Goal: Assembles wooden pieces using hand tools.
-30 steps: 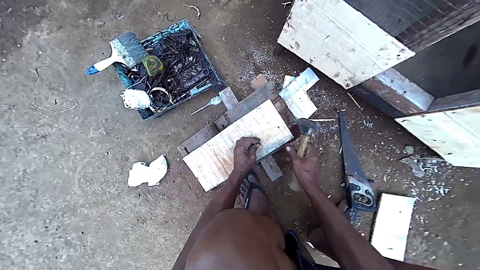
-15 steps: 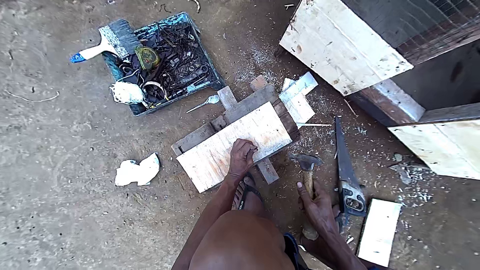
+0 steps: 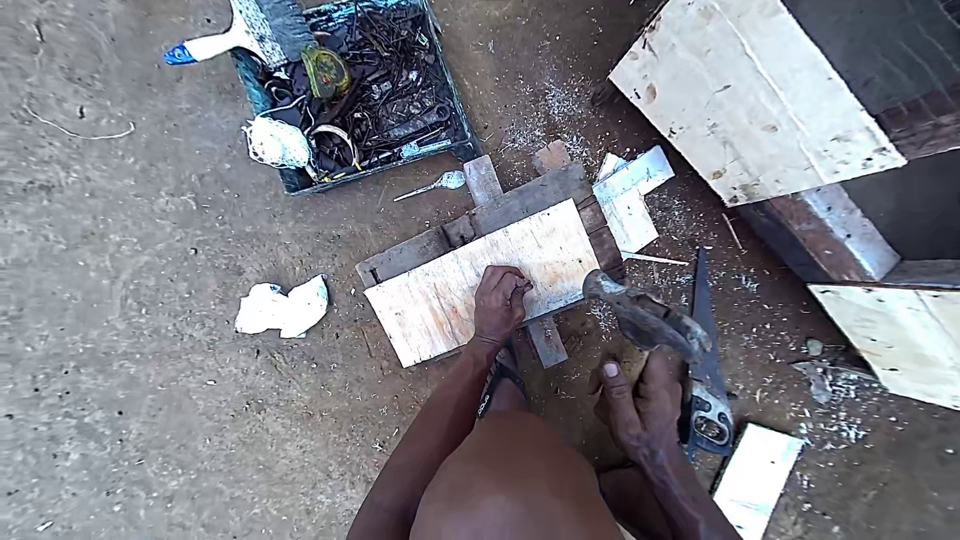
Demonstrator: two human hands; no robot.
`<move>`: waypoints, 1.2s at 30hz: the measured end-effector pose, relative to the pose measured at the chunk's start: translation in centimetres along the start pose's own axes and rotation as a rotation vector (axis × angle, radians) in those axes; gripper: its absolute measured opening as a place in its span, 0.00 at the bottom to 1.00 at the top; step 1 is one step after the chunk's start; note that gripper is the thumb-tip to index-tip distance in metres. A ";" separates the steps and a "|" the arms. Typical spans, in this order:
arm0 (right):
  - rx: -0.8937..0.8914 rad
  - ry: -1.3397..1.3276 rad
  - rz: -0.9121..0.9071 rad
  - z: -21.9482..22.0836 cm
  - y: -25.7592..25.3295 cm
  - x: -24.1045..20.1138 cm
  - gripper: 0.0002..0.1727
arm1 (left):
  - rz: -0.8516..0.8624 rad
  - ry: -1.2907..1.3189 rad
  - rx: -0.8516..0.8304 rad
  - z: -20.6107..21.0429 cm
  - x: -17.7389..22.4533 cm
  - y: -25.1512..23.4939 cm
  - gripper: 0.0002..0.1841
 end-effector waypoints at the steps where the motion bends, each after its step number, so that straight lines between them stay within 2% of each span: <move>1: 0.004 0.056 -0.055 0.6 -0.1 -0.1 0.30 | 0.006 -0.008 -0.002 0.0 0.0 0.0 0.05; 3: -0.011 0.184 -0.109 2.1 -0.1 0.2 0.28 | 0.018 -0.024 0.004 0.0 0.2 -0.1 0.06; 7: -0.120 0.357 -0.093 4.8 0.4 1.2 0.25 | 0.035 -0.052 0.020 0.1 0.3 -0.2 0.04; 11: -0.069 0.422 -0.181 5.7 1.3 1.4 0.23 | 0.021 -0.033 0.015 0.0 0.1 0.2 0.04; 14: -0.157 0.586 -0.106 7.1 1.3 3.1 0.23 | 0.008 -0.041 0.008 0.0 0.2 0.3 0.05; 16: -0.180 0.565 -0.065 6.9 0.8 2.7 0.25 | 0.022 -0.050 0.023 0.1 0.2 0.1 0.05; 19: -0.103 0.424 -0.143 5.5 1.0 0.9 0.25 | 0.021 -0.044 0.015 0.0 0.1 0.4 0.03; 21: -0.039 0.419 -0.208 5.7 1.3 1.0 0.23 | 0.012 -0.020 0.008 0.0 0.0 0.3 0.02; 24: -0.178 0.631 -0.093 7.0 1.1 2.6 0.23 | 0.006 -0.026 0.012 0.0 0.1 0.1 0.05; 26: -0.204 0.627 -0.039 6.8 0.5 2.1 0.25 | 0.012 -0.023 0.015 -0.1 0.2 -0.1 0.07; 28: -0.143 0.527 -0.071 5.4 0.2 0.0 0.25 | 0.002 0.014 -0.005 -0.4 0.1 -0.2 0.03; 31: 0.037 0.274 -0.227 2.8 -0.1 -3.8 0.25 | -0.052 0.138 -0.072 -1.0 0.0 -0.1 0.19; 32: 0.062 0.184 -0.248 2.4 0.2 -4.3 0.25 | -0.068 0.170 -0.066 -1.1 -0.1 0.0 0.21; 34: 0.065 0.113 -0.260 2.8 0.7 -2.9 0.27 | -0.087 0.188 -0.033 -1.1 -0.2 0.2 0.19; 36: -0.002 0.380 -0.293 4.8 0.7 0.2 0.23 | -0.096 0.178 -0.025 -1.0 -0.2 0.1 0.19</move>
Point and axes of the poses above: each hand's wrist, its own y-axis away from the middle knuckle, its own z-axis out of the palm, x = y × z, the point moved 3 cm from there along -y, towards the middle knuckle, and after that the axes turned 11 degrees about x, right-handed, at the moved point
